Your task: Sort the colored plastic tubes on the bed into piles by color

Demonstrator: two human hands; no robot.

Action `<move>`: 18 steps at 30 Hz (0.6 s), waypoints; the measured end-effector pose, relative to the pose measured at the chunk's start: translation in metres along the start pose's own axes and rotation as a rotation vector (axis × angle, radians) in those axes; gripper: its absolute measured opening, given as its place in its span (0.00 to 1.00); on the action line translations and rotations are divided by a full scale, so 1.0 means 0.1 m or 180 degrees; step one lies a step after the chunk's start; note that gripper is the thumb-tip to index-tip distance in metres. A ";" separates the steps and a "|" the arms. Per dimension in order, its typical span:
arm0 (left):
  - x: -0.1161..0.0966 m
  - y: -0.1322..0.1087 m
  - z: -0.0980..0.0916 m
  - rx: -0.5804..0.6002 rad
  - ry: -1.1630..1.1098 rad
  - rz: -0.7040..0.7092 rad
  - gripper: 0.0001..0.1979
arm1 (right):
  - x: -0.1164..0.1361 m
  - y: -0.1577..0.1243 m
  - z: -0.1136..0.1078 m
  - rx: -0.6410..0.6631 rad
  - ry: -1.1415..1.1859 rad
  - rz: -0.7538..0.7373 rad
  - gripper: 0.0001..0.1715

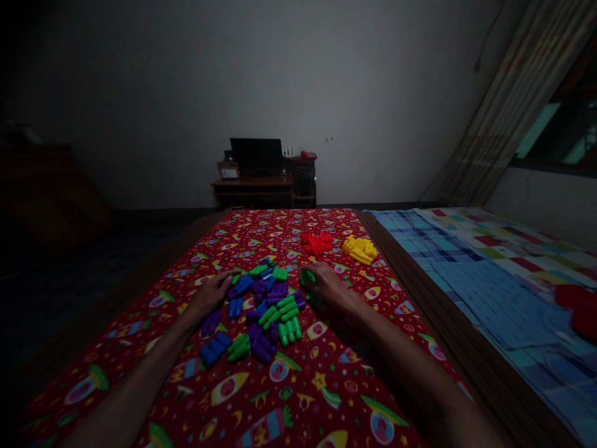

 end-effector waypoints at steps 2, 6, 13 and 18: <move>-0.01 0.00 0.00 0.0019 -0.0004 -0.0008 0.27 | -0.21 -0.07 -0.26 -0.0350 -0.0093 0.0308 0.17; -0.01 0.02 -0.01 -0.0021 -0.0017 -0.0035 0.25 | -0.73 -0.40 -0.75 -0.0618 -0.0513 0.1028 0.15; -0.02 0.02 -0.02 -0.0072 -0.0009 -0.0006 0.24 | -0.88 -0.68 -1.07 -0.1157 -0.1372 0.1218 0.15; 0.00 0.03 -0.01 -0.0043 0.0044 -0.0025 0.26 | -0.09 -0.41 -0.33 -0.0313 -0.0385 0.0090 0.20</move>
Point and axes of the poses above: each hand's wrist, its own y-axis towards the middle knuckle, its own z-axis out of the palm, x = y × z, the point moved 9 cm from there along y, towards the middle knuckle, and after that the axes turned 10 degrees about -x, right-handed, at the moved point
